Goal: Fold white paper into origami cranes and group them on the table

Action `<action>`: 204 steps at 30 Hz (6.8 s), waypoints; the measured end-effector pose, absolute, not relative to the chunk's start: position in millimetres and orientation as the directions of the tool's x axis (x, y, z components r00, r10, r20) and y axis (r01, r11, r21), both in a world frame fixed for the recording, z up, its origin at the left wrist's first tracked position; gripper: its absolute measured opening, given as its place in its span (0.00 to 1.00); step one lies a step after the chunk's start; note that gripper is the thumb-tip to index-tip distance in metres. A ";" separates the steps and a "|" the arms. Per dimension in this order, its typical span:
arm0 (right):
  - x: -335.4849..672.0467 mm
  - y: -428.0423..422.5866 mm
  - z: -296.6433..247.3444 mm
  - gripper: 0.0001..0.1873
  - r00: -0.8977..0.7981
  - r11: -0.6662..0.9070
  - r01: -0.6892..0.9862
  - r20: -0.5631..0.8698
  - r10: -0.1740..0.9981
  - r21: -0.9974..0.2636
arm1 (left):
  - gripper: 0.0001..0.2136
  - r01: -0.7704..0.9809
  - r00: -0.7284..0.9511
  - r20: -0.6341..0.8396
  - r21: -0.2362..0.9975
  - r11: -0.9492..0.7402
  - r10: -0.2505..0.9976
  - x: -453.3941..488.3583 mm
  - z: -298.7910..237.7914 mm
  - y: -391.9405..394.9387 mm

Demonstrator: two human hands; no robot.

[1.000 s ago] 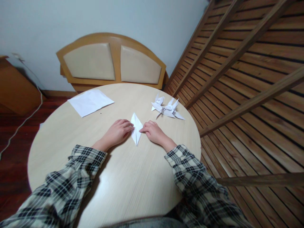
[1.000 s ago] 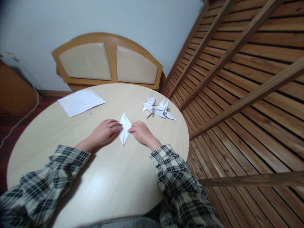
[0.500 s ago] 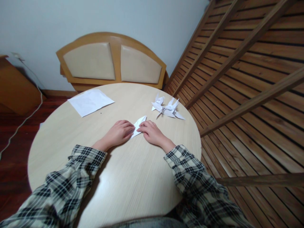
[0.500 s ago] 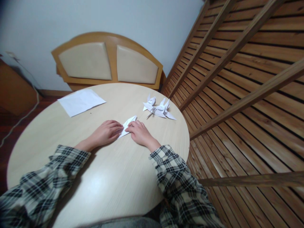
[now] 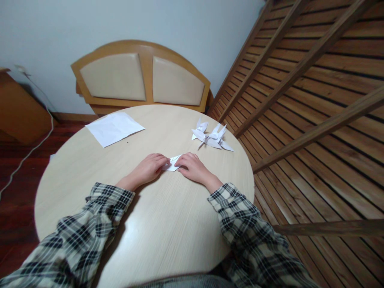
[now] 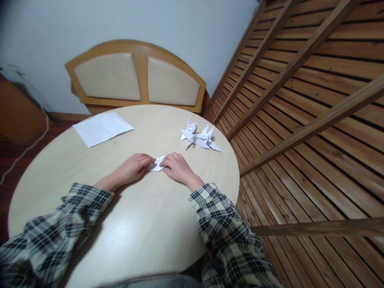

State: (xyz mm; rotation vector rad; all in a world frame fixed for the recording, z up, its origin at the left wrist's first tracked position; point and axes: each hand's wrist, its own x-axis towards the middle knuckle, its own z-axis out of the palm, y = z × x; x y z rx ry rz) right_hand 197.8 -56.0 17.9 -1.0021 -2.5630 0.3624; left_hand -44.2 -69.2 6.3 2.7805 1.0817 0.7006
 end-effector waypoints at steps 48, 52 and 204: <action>195.3 -50.5 4.5 0.09 -0.486 0.563 0.767 0.295 0.823 -0.307 | 0.10 0.612 0.603 0.403 0.322 -0.723 0.689 -42.7 2.5 -66.4; 195.1 -50.9 5.6 0.09 -0.465 0.538 0.777 0.278 0.840 -0.326 | 0.12 0.592 0.614 0.401 0.335 -0.733 0.679 -42.6 2.3 -66.5; 191.8 -47.2 14.6 0.05 -0.570 0.761 0.564 0.515 0.640 -0.320 | 0.05 0.720 0.481 0.659 0.080 -0.690 0.578 -28.8 10.3 -68.9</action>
